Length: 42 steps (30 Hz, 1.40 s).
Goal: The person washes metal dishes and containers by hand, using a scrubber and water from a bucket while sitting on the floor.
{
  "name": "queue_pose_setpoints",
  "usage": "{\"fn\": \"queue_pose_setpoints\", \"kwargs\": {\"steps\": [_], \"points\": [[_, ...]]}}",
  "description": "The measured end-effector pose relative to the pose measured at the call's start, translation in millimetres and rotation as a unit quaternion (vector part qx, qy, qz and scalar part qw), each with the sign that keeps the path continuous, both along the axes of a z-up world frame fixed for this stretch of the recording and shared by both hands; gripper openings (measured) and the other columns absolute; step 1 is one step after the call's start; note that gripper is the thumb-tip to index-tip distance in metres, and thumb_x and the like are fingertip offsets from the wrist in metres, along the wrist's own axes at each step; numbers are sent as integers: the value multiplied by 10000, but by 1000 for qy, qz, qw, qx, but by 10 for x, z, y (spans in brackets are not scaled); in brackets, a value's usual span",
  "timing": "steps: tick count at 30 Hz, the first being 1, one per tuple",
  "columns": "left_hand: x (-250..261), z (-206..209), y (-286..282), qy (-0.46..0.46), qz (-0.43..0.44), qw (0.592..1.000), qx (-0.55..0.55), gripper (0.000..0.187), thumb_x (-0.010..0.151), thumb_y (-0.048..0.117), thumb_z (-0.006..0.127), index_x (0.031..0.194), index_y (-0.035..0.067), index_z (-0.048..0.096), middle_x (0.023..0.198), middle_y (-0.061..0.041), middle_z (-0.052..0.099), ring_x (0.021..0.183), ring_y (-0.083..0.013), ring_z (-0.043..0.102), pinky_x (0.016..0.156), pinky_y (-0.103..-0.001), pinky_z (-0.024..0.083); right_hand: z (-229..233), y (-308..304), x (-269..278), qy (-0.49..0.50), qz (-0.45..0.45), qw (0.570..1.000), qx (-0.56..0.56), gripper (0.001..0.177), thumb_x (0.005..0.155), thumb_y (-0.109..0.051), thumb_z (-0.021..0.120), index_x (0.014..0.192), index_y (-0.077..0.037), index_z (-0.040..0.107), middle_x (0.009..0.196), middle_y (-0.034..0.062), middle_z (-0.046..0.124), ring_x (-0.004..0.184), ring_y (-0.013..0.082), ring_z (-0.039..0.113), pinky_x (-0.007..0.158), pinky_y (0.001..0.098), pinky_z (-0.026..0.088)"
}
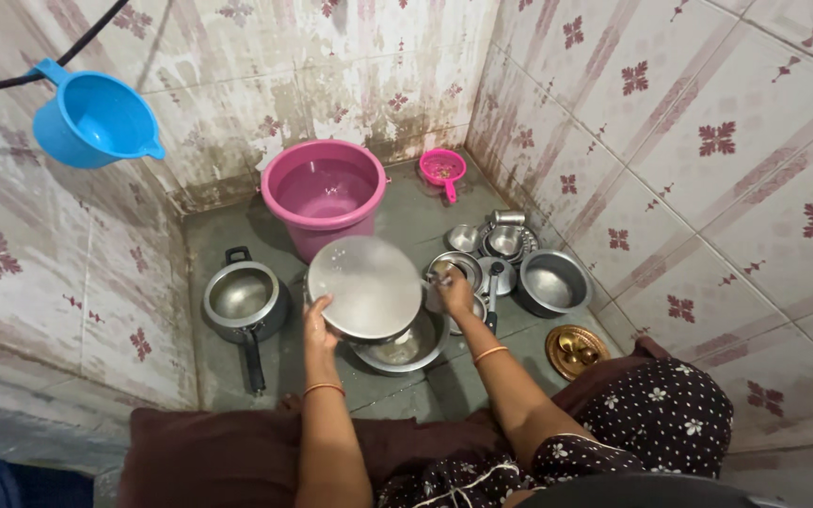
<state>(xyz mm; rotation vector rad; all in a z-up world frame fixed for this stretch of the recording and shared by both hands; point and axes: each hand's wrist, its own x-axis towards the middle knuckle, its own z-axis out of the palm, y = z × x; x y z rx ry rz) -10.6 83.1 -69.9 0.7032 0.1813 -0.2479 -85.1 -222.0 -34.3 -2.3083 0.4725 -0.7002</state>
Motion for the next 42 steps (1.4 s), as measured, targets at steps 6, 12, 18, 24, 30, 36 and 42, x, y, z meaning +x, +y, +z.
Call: {"fn": "queue_pose_setpoints", "kwargs": {"steps": [6,12,18,24,30,36,42], "points": [[-144,-154,-95,49,-32,998,34,609,779,86,727,1345,118,505,1172,-172,661,1067,-358,680,867,-520,607,-88,-2,121,126,81,959,242,412,853,-227,797,1205,-34,703,891,138,762,733,197,721,666,341,583],[-198,-334,-230,53,-125,990,31,639,842,376,806,1370,92,585,1261,-136,660,1112,-309,679,889,-488,594,-416,606,220,103,231,895,367,493,905,-233,784,1317,-14,626,1007,164,692,843,197,620,719,311,509],[-168,-428,-219,73,-211,973,-54,862,876,727,553,1467,100,529,1386,-104,644,1224,-291,632,990,-468,535,-551,1486,-268,94,271,944,-164,633,1041,-397,492,1584,-123,318,1641,261,250,1522,429,225,1183,584,147],[-118,-506,-267,76,-183,978,-57,760,897,627,589,1489,159,494,1396,-73,629,1248,-262,623,1004,-429,537,-366,1725,145,170,270,933,-168,666,1035,-403,354,1636,-151,215,1703,154,167,1559,409,151,1205,642,40],[-116,-528,-286,61,-122,990,37,685,874,469,696,1414,79,534,1316,-157,649,1128,-311,679,885,-476,596,-598,1007,483,192,184,954,-140,656,1057,-400,305,1637,-126,170,1704,149,171,1558,346,176,1240,550,107],[-24,-511,-348,75,-103,988,84,729,860,495,691,1426,64,530,1340,-149,645,1183,-314,658,944,-482,566,-687,633,-343,172,232,946,-147,672,1055,-387,283,1634,-75,142,1709,170,136,1585,355,118,1243,554,54],[33,-500,-343,30,-183,981,-58,868,871,642,656,1449,9,522,1382,-196,622,1217,-335,631,1014,-460,520,-322,1169,-579,164,428,869,-187,692,1100,-406,268,1648,-35,62,1741,190,32,1594,366,13,1243,578,-28]]}}
